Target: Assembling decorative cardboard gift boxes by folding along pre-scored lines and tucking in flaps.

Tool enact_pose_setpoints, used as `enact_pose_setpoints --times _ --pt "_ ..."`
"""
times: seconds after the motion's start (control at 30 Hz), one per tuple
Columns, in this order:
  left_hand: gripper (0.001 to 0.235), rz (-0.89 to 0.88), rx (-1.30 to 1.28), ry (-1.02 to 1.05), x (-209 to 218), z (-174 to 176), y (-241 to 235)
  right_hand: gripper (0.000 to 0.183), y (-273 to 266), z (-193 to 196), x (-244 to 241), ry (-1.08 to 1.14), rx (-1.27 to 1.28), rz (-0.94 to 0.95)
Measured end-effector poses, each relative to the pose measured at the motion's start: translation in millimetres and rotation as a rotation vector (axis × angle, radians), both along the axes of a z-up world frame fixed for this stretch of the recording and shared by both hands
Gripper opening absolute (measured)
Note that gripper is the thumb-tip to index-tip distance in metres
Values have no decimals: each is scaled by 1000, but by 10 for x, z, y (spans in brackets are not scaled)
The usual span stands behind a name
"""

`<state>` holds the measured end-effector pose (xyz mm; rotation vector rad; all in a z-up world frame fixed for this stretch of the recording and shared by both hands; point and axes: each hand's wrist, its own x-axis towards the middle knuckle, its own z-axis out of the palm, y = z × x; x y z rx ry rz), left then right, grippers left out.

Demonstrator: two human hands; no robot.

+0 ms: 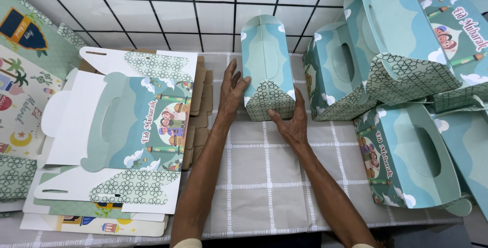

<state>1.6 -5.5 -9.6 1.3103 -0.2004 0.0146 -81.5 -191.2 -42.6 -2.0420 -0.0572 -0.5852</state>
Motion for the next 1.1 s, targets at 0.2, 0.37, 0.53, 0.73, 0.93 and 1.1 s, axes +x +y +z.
enact_pose_setpoints --times 0.2,0.37,0.53,0.73,0.93,1.1 --pt "74 61 268 -351 56 265 223 87 -18 -76 51 -168 -129 42" --pt "63 61 473 -604 138 446 232 80 -65 -178 74 -170 -83 77" --pt "58 81 608 -637 68 587 202 75 -53 -90 26 -111 10 87" --pt "34 251 651 -718 57 580 171 94 43 53 -45 -197 -68 -6" --pt "29 359 751 -784 -45 647 161 138 135 49 -72 -298 -311 -59" --pt "33 338 937 -809 -59 638 128 124 156 270 -138 -366 -513 -135"
